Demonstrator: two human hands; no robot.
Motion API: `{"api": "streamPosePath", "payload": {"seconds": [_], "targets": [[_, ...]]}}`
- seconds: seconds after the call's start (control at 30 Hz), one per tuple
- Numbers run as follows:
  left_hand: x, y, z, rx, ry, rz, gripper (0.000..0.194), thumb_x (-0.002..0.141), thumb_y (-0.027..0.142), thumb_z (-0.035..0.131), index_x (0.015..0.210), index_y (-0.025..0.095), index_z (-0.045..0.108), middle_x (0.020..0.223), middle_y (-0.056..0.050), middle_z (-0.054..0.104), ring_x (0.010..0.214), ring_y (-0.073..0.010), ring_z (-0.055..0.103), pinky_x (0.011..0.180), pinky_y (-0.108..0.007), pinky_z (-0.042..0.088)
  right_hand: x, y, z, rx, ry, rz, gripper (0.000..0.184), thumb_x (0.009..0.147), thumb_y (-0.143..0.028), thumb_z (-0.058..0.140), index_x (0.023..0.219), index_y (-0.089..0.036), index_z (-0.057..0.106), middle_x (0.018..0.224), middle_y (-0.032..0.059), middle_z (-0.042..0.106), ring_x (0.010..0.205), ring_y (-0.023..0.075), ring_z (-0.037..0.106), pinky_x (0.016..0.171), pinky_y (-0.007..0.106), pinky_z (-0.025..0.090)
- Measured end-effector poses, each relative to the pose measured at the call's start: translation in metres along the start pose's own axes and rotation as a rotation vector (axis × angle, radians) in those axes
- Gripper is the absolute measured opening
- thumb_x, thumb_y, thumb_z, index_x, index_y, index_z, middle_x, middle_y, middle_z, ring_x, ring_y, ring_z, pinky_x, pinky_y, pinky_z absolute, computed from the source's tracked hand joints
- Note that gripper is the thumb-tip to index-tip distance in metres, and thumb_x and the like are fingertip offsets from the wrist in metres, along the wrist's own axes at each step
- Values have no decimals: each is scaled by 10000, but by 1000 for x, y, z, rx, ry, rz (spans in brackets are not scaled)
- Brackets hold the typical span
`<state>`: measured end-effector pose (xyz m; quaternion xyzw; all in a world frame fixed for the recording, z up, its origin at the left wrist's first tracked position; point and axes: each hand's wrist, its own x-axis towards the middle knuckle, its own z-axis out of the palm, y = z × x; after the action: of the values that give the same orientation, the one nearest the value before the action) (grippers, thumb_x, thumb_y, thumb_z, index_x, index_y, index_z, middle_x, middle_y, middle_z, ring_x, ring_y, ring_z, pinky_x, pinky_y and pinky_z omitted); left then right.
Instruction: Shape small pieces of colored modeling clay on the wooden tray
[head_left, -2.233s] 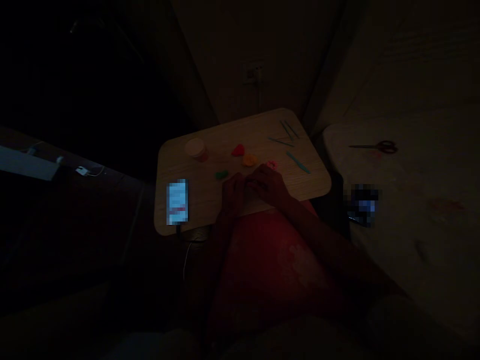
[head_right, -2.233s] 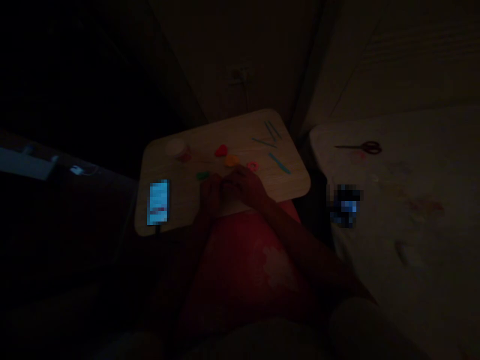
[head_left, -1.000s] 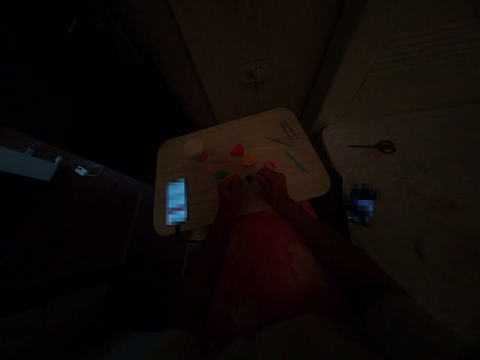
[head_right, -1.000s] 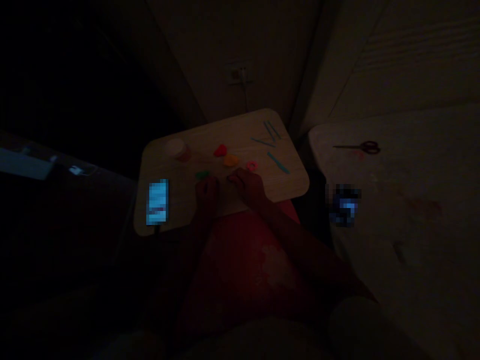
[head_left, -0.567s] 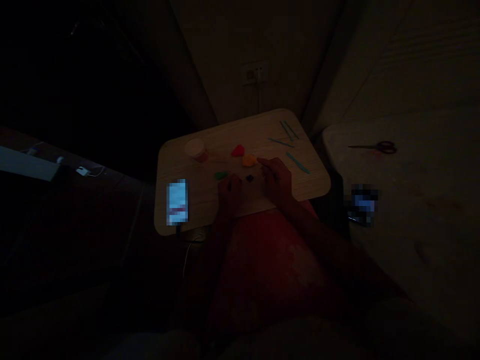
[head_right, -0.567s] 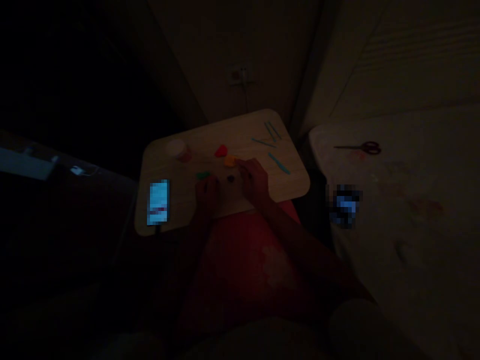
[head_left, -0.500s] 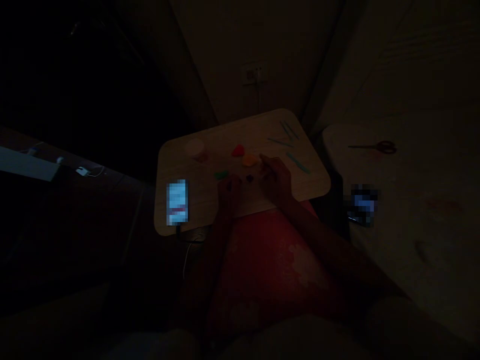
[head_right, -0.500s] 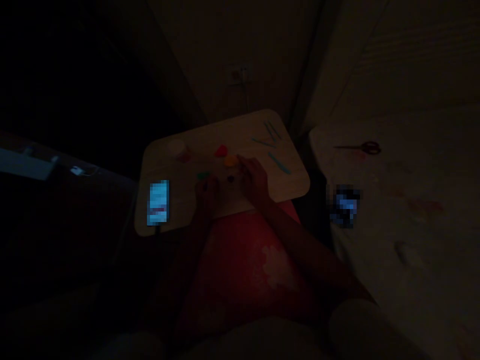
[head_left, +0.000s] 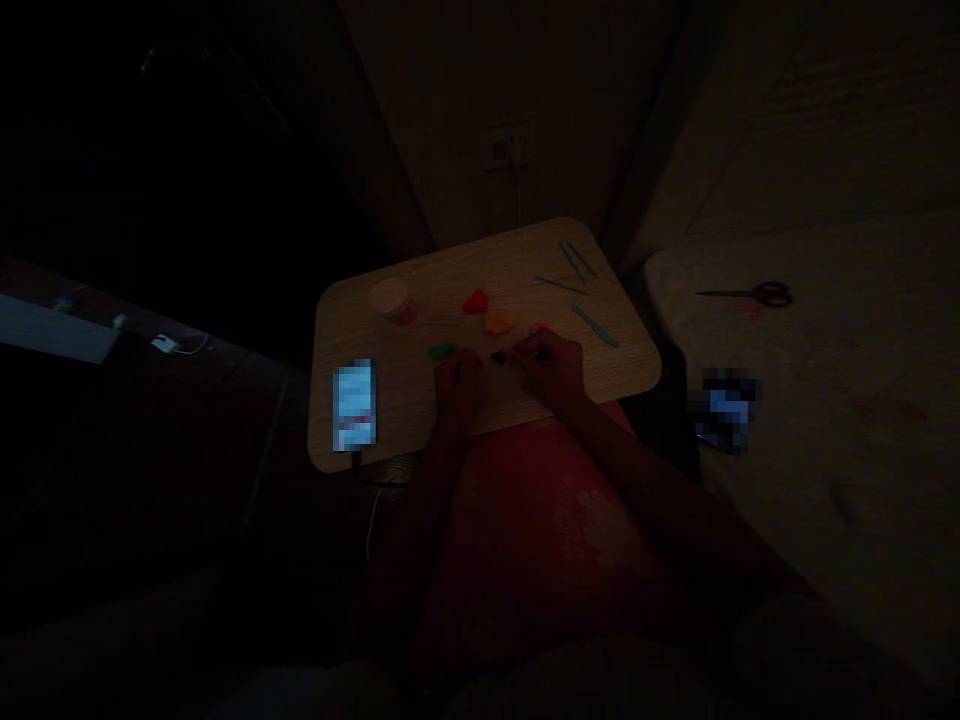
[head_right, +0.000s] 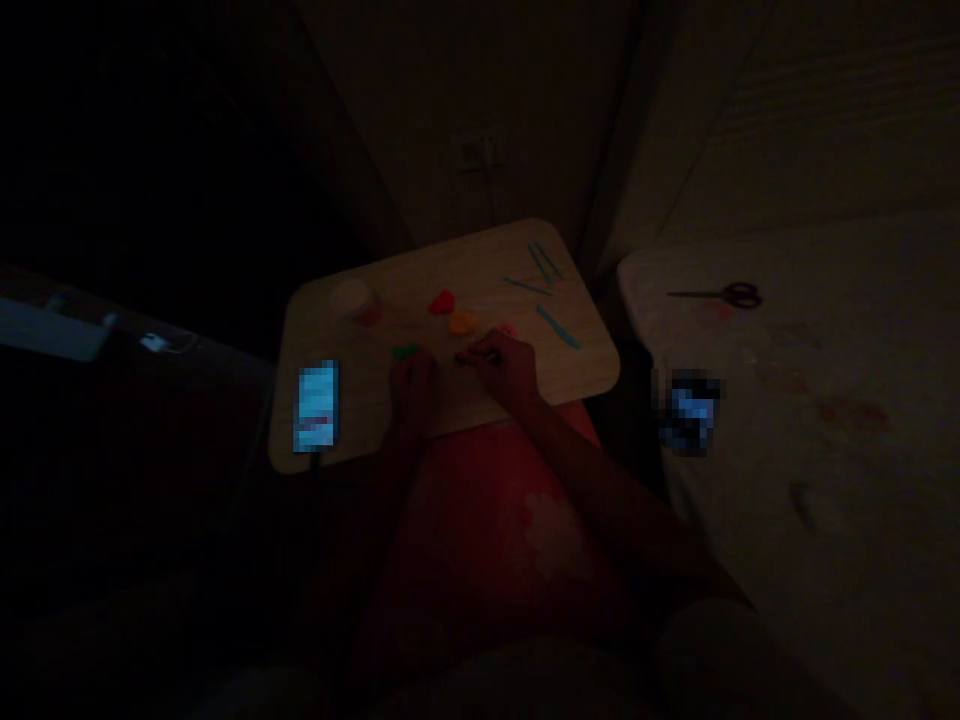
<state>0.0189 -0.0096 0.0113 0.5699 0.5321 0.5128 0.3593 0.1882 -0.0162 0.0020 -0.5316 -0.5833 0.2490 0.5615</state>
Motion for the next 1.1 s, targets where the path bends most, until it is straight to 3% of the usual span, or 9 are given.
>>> {"api": "streamPosePath", "payload": {"seconds": [0.1, 0.27, 0.37, 0.5, 0.63, 0.73, 0.9, 1.1], "targets": [[0, 0, 0, -11, 13, -11, 492, 900, 561, 594, 580, 210, 468, 575, 16, 428, 562, -122, 380, 514, -268, 319, -1, -1, 0, 26, 13, 18, 249, 825, -424, 747, 698, -224, 668, 643, 12, 711, 590, 172, 637, 601, 306, 520], [0, -1, 0, -4, 10, 17, 517, 897, 581, 601, 577, 207, 441, 572, 24, 412, 564, -118, 369, 527, -265, 324, -1, -7, -4, 60, -90, -8, 284, 943, -410, 600, 811, -216, 759, 618, 6, 701, 538, 166, 619, 603, 311, 517], [0, -2, -1, 0, 13, 6, 523, 898, 600, 596, 584, 209, 447, 573, 25, 404, 566, -121, 375, 528, -272, 321, 1, -9, -5, 51, -116, -36, 356, 998, -383, 504, 871, -224, 796, 660, 22, 729, 622, 182, 679, 712, 337, 561], [0, -6, -1, -17, 18, -15, 512, 888, 592, 616, 586, 206, 468, 582, 24, 413, 571, -121, 389, 528, -271, 322, 4, -6, -5, 14, -66, -149, 301, 973, -305, 509, 987, -239, 802, 871, 58, 776, 849, 205, 720, 874, 386, 567], [0, -10, -1, -50, 33, -40, 464, 872, 533, 651, 590, 194, 504, 593, 20, 459, 582, -117, 412, 533, -252, 328, 4, -1, -2, 116, -84, -104, 358, 984, -271, 451, 1154, -243, 764, 873, 53, 746, 720, 169, 671, 719, 336, 570], [0, -8, -1, -61, 24, -36, 443, 884, 491, 639, 588, 192, 502, 587, 19, 457, 578, -117, 407, 521, -246, 318, 3, -1, -1, 175, -80, 1, 344, 993, -304, 484, 1236, -253, 723, 862, 33, 752, 645, 154, 656, 700, 330, 567], [-1, 0, 1, -72, 13, -14, 435, 896, 435, 635, 571, 191, 479, 571, 27, 437, 562, -108, 396, 534, -248, 328, 2, -4, -2, 116, -91, 22, 283, 1007, -362, 505, 958, -238, 755, 632, -8, 671, 570, 163, 611, 801, 371, 542], [-4, 3, 1, -60, 11, -42, 419, 911, 433, 630, 592, 187, 516, 585, 22, 488, 580, -112, 437, 555, -246, 359, 3, -3, -6, 50, -121, -7, 351, 1008, -367, 487, 755, -225, 686, 597, 6, 621, 617, 179, 590, 731, 338, 489]]}}
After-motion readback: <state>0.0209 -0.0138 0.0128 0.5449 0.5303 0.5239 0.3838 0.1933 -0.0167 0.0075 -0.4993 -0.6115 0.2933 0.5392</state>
